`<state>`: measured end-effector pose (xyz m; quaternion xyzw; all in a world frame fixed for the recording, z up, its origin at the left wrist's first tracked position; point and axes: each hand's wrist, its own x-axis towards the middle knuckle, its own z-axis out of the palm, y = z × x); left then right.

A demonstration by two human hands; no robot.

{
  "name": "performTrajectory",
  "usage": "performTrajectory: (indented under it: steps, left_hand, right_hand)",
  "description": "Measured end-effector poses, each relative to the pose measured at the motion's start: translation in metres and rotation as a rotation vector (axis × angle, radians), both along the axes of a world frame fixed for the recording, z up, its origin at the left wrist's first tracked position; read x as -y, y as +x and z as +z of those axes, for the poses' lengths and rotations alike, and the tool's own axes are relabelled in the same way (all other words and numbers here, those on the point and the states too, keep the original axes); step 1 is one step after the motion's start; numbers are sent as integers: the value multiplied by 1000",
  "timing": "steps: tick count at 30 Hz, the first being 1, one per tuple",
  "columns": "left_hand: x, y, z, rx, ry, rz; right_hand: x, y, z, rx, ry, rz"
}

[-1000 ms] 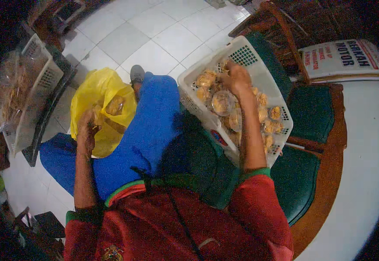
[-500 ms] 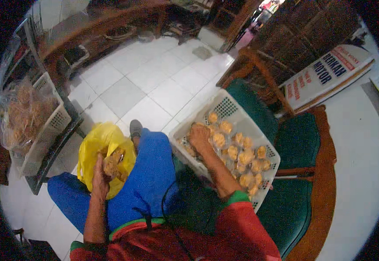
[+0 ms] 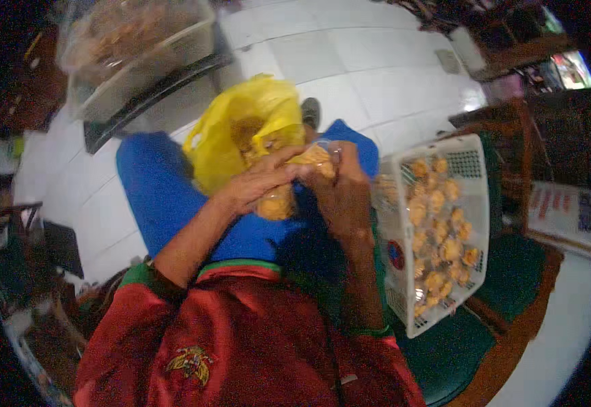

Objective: Transferring individually packaged snacks from a large yellow plastic bag into a white plastic storage basket.

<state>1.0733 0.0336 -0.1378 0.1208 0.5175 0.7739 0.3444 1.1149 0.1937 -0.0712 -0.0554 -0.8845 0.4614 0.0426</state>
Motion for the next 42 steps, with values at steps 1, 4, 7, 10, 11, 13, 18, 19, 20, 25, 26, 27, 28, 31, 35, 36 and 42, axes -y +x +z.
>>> performTrajectory:
  steps: [1, 4, 7, 10, 11, 13, 18, 19, 20, 25, 26, 27, 28, 31, 35, 36, 42]
  left_hand:
    - [10, 0, -13, 130, 84, 0]
    - [50, -5, -31, 229, -74, 96]
    - [87, -24, -20, 38, -323, 132]
    - [80, -64, -35, -143, -782, 128]
    - [67, -79, -58, -321, -1095, 46]
    - [57, -101, -133, -529, -1379, -55]
    - [13, -125, -210, -919, -1207, -287]
    - [23, -134, -231, -972, -1190, -290]
    - [64, -153, -289, -986, -1196, -280]
    - [98, -194, -389, -1211, -1644, -407]
    - [89, -183, -385, -1178, -1521, -398]
    - [56, -172, -374, -1141, -1410, -399]
    - [47, -167, -359, -1102, -1307, -393]
    - [56, -158, -299, -958, -1082, -341]
    - [117, -141, -254, -1160, -1193, -404]
    - [78, -141, -204, -1072, -1242, -483]
    - [-96, -62, 71, -1255, -1179, -534]
  right_hand:
    - [16, -4, -22, 23, -100, 57]
    - [30, -9, -66, -111, -95, 143]
    - [22, -11, -53, -143, -9, 175]
    - [-19, 21, -30, 23, -422, -65]
    - [-28, 30, -18, 19, -407, -90]
    - [-41, 39, 12, 11, -283, -229]
    - [-139, 78, 50, -206, 314, -466]
    - [-159, 85, 56, -147, 398, -530]
    - [-174, 80, 61, -107, 445, -556]
    - [-250, 71, 30, -8, 449, -570]
    - [-263, 69, 20, 13, 499, -477]
    - [-273, 66, 7, 39, 533, -384]
    - [-282, 62, -1, 48, 540, -402]
    - [-286, 25, -28, 83, 601, -255]
    - [-271, -23, -68, 271, 745, -20]
    - [-272, -23, -76, 271, 796, 72]
    - [-268, -25, -104, 187, 1001, -231]
